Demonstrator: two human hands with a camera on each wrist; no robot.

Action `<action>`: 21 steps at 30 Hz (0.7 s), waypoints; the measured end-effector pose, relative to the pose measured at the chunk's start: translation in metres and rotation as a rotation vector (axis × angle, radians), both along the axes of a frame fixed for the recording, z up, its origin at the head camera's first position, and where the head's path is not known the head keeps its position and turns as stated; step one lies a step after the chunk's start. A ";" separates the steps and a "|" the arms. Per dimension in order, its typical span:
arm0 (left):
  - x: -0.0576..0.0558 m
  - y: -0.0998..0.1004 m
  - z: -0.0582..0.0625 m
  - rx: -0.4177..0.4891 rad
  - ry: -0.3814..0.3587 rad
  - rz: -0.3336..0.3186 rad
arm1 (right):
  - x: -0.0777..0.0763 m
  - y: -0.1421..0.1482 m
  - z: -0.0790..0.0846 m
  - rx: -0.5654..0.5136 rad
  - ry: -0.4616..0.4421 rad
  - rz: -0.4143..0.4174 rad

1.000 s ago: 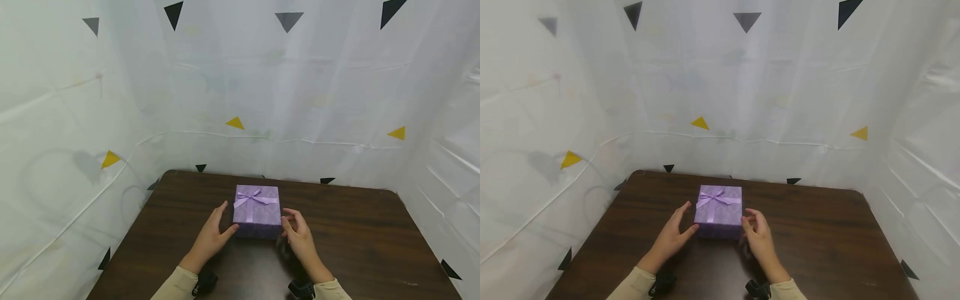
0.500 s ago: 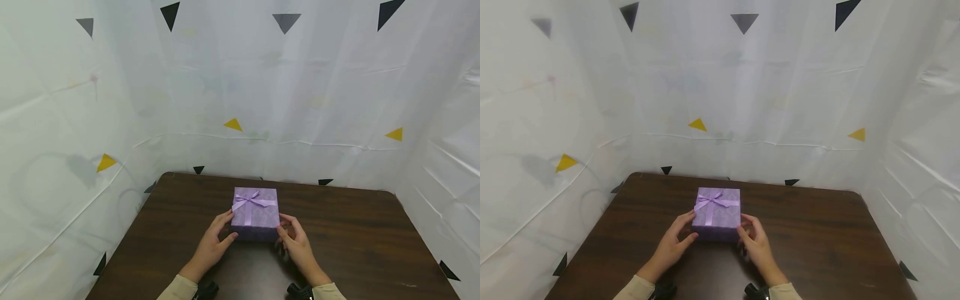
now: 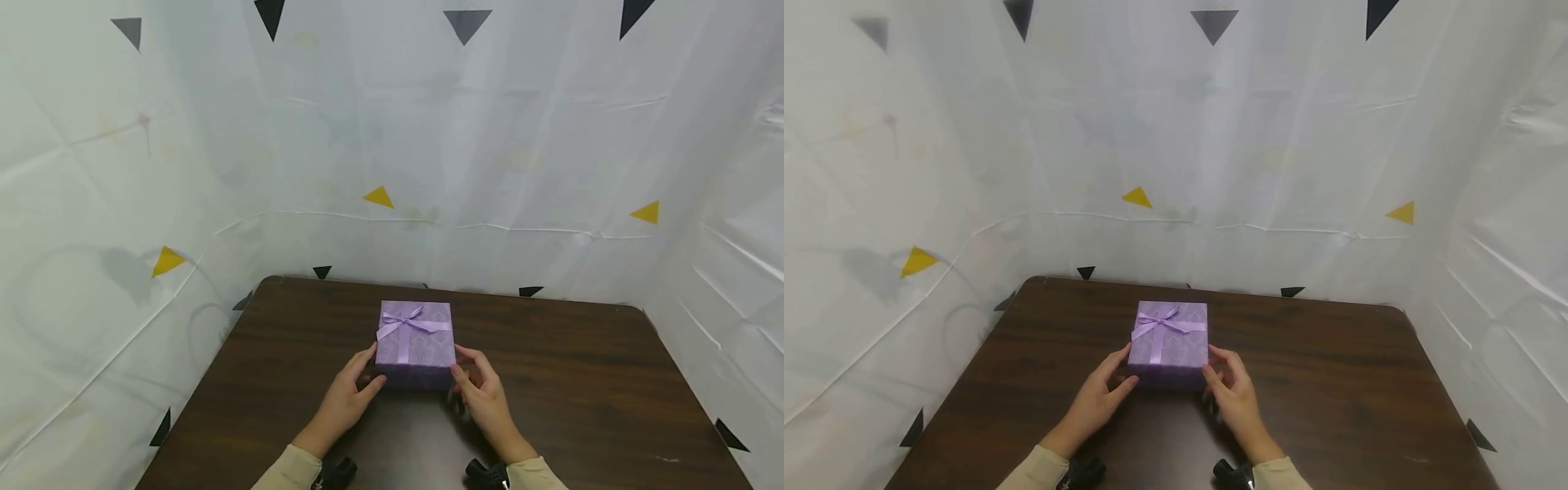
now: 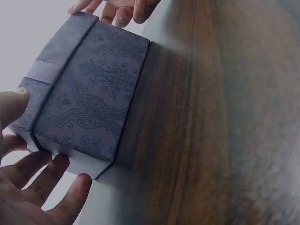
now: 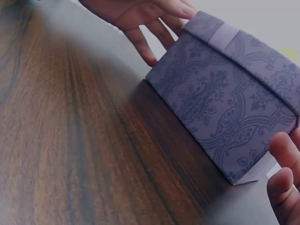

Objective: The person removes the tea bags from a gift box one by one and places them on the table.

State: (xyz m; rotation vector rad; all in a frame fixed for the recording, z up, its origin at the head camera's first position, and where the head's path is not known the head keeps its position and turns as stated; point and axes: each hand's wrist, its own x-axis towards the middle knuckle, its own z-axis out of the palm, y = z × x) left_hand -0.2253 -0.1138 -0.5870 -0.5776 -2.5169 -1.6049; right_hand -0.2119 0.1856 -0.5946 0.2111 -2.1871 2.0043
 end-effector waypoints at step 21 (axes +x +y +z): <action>-0.001 0.000 -0.004 0.078 -0.048 0.051 | 0.000 0.000 0.002 -0.006 0.070 -0.017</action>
